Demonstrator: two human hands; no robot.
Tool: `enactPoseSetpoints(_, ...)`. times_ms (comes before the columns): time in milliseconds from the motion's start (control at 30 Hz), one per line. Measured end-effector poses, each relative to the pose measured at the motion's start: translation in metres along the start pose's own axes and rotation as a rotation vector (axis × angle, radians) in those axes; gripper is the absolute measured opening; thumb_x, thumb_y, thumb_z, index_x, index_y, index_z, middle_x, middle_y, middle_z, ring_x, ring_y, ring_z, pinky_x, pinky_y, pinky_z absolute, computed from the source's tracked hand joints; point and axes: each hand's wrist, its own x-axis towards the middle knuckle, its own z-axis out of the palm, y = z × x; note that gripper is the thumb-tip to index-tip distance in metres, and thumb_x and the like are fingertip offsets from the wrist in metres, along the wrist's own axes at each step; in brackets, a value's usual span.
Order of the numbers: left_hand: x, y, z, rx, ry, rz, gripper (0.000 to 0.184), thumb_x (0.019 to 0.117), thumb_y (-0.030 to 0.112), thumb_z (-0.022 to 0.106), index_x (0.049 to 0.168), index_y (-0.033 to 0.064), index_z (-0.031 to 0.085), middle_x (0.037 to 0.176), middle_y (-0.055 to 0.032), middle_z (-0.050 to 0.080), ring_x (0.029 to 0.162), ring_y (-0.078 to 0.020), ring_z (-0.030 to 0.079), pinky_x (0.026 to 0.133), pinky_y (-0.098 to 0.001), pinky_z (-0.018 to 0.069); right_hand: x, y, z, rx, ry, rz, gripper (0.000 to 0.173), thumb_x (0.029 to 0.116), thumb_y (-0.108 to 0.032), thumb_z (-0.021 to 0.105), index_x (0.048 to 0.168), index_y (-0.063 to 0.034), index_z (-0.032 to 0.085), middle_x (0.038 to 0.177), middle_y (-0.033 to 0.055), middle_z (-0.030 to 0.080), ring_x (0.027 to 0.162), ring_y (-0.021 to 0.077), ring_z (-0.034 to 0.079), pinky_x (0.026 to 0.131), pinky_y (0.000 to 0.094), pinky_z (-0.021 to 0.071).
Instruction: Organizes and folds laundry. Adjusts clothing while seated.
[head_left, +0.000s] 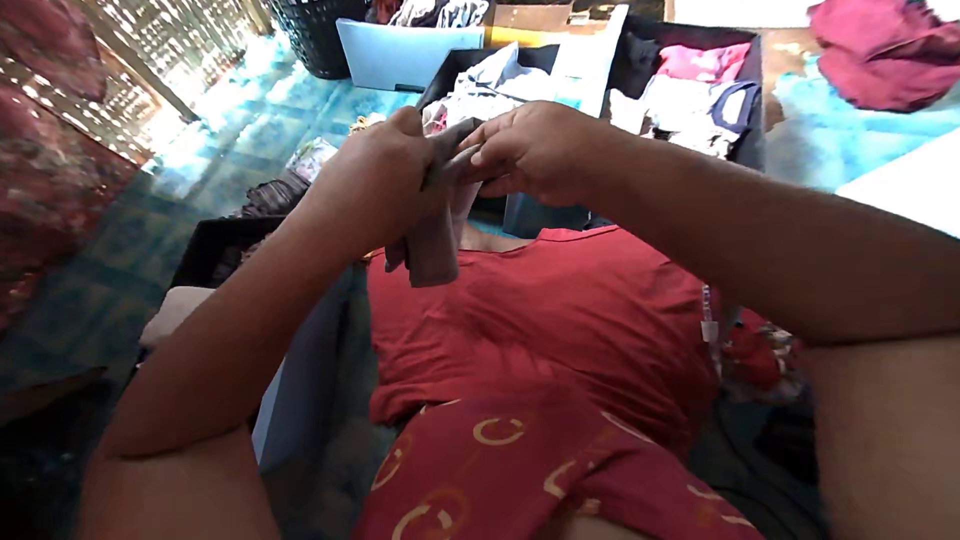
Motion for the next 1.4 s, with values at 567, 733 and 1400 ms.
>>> enactPoseSetpoints(567,0.013,-0.106,0.032,-0.251,0.159,-0.123,0.016,0.0925,0.009,0.061,0.093,-0.0026,0.073,0.102,-0.0179,0.068,0.095,-0.0272,0.066,0.084,-0.0433,0.0536,0.083,-0.019,0.016,-0.398,-0.128,0.039,0.019,0.1043,-0.016,0.056,0.117,-0.0064,0.068,0.106,0.0078,0.07,0.096,0.0161,0.068,0.085,0.037,0.0572)
enactPoseSetpoints(733,-0.001,-0.152,0.005,-0.348,0.073,-0.032,0.014,0.0942,0.013,0.062,0.087,0.0039,0.07,0.1,-0.006,0.068,0.093,-0.0073,0.062,0.084,-0.0261,0.0501,0.126,-0.007,0.003,-1.302,-0.228,-0.413,0.033,0.1032,-0.036,0.061,0.104,-0.0041,0.07,0.101,0.02,0.066,0.097,0.0409,0.066,0.08,0.0646,0.0508)
enactPoseSetpoints(1400,0.034,-0.134,0.063,-0.352,-0.262,-0.226,0.047,0.0895,0.002,0.071,0.135,0.0072,0.061,0.134,-0.0131,0.063,0.122,-0.0262,0.061,0.103,-0.0443,0.0493,0.105,0.147,0.008,-0.231,-0.509,0.303,0.043,0.0927,-0.002,0.07,0.134,0.0001,0.057,0.119,0.018,0.066,0.099,0.0229,0.069,0.085,0.0425,0.0595)
